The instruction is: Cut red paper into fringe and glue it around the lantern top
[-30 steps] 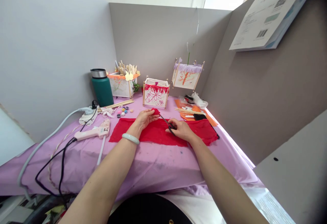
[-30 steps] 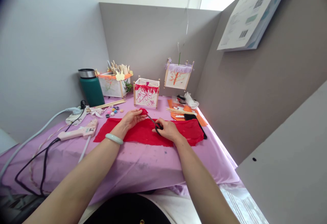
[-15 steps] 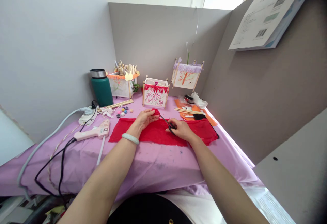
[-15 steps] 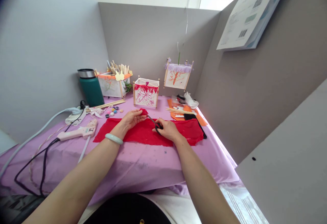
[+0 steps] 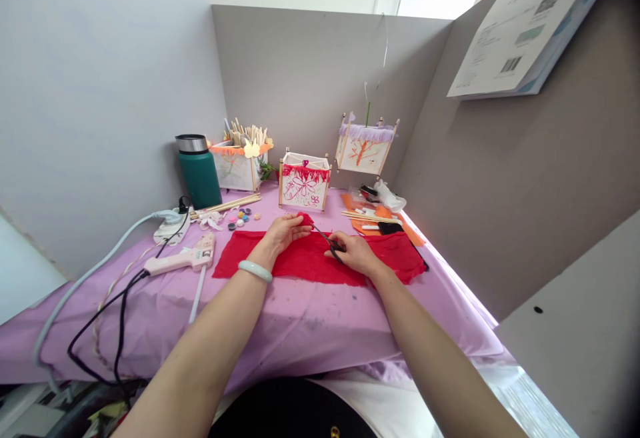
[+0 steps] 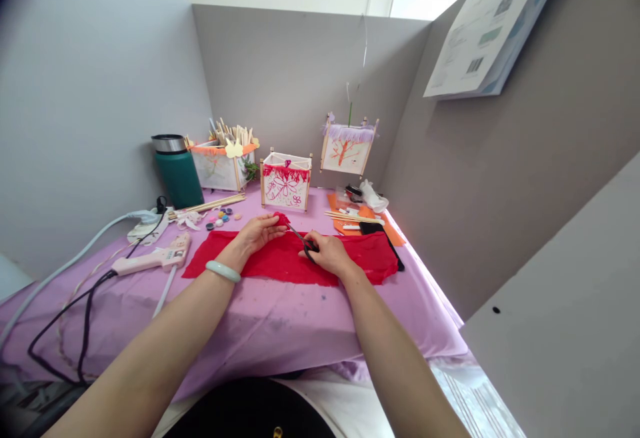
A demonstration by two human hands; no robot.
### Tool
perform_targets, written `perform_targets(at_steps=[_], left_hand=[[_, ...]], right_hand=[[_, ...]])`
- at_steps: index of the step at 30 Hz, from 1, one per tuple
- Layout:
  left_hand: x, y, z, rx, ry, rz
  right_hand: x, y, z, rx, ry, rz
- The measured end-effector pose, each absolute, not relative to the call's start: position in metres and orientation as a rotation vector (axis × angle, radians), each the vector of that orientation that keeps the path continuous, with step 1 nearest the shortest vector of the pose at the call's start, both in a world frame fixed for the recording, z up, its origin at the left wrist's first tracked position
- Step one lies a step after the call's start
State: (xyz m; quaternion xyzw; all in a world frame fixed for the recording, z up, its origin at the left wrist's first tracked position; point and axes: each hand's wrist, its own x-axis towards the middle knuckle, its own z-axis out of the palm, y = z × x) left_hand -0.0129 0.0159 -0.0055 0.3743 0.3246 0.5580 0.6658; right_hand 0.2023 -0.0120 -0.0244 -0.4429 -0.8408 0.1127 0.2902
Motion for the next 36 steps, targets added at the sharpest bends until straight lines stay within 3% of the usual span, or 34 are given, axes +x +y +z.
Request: perform_targets(at_steps=[36], left_hand=[[-0.0114,0.0158,-0.0056,0.862,0.743,1.219]], right_hand=[[0.2018,-0.0129,-0.0238,-1.186,-2.247,0.304]])
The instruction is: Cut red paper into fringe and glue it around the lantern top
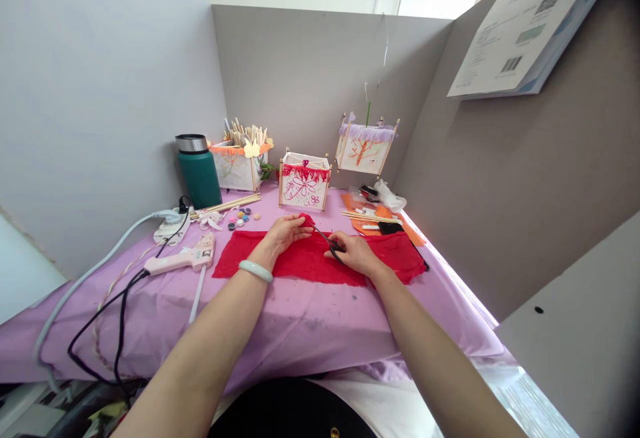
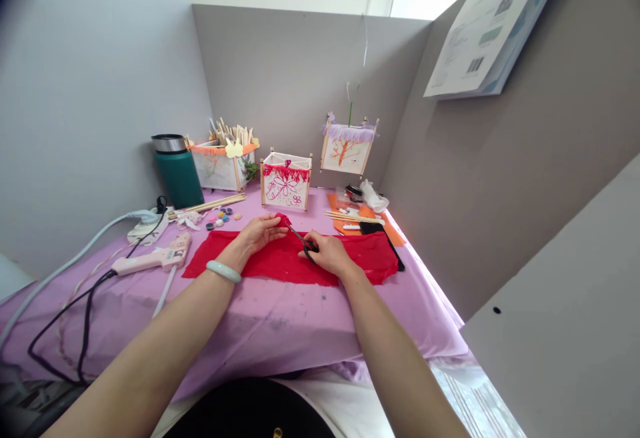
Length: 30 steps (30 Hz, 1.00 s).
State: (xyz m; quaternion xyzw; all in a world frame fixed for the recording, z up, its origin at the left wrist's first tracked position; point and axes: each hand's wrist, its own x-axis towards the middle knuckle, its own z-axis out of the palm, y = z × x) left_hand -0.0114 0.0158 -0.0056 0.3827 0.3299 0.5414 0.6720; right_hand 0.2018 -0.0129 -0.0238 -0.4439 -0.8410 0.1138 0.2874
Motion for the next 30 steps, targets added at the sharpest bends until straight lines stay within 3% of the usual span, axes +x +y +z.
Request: perform_targets(at_steps=[30], left_hand=[[-0.0082,0.0103,-0.0023,0.884,0.774,1.197]], right_hand=[[0.2019,-0.0129,-0.0236,-1.211,-2.245,0.292]])
